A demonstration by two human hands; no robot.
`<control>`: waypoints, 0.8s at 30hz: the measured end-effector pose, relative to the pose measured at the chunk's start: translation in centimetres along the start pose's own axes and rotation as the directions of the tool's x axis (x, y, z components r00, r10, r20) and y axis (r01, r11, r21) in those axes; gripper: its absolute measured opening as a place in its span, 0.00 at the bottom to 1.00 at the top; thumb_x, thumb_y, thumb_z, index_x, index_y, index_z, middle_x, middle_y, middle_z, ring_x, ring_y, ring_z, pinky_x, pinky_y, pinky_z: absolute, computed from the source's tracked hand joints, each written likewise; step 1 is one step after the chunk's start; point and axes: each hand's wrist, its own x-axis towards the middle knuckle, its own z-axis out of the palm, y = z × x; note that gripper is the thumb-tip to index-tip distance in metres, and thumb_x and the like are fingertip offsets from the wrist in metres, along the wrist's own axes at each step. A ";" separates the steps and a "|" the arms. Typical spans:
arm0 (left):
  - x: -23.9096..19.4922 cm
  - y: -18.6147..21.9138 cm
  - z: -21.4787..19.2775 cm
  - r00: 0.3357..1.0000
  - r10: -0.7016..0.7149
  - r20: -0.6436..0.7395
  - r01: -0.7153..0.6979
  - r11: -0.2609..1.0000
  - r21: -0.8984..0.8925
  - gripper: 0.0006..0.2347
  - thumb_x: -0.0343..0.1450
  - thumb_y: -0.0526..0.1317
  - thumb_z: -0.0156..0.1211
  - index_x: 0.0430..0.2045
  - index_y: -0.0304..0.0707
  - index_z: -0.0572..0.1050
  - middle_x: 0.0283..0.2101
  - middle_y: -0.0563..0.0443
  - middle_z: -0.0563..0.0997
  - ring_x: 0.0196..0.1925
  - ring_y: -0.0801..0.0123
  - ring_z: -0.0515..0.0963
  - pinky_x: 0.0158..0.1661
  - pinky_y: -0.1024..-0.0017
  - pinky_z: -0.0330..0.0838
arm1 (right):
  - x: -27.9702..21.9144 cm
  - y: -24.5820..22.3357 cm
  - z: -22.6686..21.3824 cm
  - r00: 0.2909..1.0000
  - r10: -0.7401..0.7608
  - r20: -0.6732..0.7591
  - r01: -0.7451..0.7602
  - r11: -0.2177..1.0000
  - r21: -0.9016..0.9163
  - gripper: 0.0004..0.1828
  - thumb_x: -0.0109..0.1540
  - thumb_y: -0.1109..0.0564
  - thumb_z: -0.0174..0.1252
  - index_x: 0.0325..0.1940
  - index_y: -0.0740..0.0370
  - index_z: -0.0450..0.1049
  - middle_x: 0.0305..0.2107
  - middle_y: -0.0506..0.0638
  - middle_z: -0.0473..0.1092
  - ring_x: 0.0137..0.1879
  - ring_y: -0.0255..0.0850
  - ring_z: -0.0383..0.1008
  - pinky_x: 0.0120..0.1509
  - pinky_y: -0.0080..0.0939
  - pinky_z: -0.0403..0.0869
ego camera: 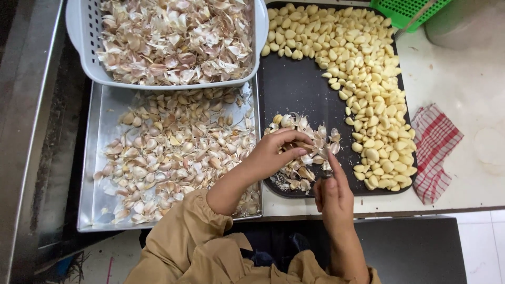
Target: The person peels garlic cloves using a knife on a black cutting board. They hold each clove, use the knife to remove the skin, and place the peeled cloves on the board while discarding the skins into a white basket.
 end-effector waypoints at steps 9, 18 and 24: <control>-0.3 0.4 -0.4 1.000 0.007 0.017 -0.006 0.995 -0.101 0.10 0.72 0.37 0.64 0.45 0.34 0.80 0.44 0.49 0.83 0.45 0.68 0.83 0.46 0.70 0.79 | 0.2 1.2 0.3 0.994 -0.101 0.029 0.105 0.974 -0.200 0.30 0.72 0.51 0.48 0.77 0.65 0.59 0.28 0.41 0.64 0.32 0.27 0.61 0.38 0.27 0.66; -0.5 0.9 -0.4 0.999 -0.046 -0.004 0.044 0.986 -0.160 0.11 0.71 0.38 0.64 0.45 0.32 0.79 0.42 0.49 0.84 0.45 0.67 0.86 0.46 0.69 0.80 | 0.0 -0.3 0.7 0.990 -0.133 -0.044 0.100 0.891 -0.444 0.27 0.70 0.53 0.53 0.72 0.65 0.67 0.32 0.47 0.74 0.37 0.29 0.68 0.43 0.29 0.70; -0.5 0.4 -0.1 0.999 0.029 -0.033 -0.035 0.984 -0.174 0.10 0.72 0.36 0.65 0.44 0.31 0.80 0.43 0.47 0.84 0.45 0.66 0.86 0.48 0.70 0.80 | 0.3 1.0 1.0 0.973 -0.229 -0.035 0.204 0.918 -0.339 0.25 0.72 0.53 0.52 0.72 0.67 0.66 0.38 0.47 0.72 0.41 0.29 0.67 0.45 0.28 0.69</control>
